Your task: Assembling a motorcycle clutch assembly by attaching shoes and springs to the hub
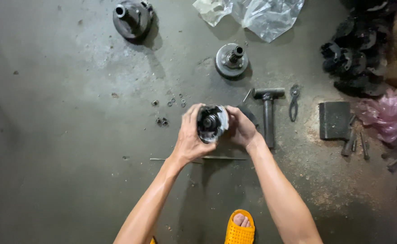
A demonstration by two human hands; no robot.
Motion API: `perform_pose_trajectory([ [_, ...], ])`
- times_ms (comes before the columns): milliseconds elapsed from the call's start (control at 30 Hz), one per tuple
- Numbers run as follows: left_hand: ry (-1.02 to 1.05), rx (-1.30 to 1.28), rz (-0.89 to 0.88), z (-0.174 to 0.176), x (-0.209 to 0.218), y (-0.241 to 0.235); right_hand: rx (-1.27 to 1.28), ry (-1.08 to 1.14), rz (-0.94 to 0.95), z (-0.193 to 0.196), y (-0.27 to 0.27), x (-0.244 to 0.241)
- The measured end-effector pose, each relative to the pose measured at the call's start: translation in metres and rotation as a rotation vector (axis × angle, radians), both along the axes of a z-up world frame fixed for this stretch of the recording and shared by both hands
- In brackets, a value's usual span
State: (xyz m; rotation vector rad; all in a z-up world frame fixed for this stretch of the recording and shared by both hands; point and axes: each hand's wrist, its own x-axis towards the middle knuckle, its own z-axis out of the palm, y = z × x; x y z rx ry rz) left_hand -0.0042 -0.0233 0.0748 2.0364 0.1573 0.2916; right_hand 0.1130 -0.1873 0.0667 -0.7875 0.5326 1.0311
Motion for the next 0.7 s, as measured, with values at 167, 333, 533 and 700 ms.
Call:
perform_pose_trajectory([
  [167,0.136,-0.21,-0.127,0.009,0.008,-0.001,0.03,-0.209,0.066,0.004,-0.001,-0.011],
  [333,0.421,-0.568,-0.142,-0.002,0.01,-0.001,-0.134,-0.579,0.193,-0.024,-0.001,-0.034],
  [533,0.336,-0.599,-0.123,0.002,0.007,0.008,-0.178,-0.747,0.115,-0.012,0.012,-0.05],
  [700,0.282,-0.74,-0.03,0.016,0.0,0.004,-0.213,-0.899,0.211,-0.009,0.01,-0.05],
])
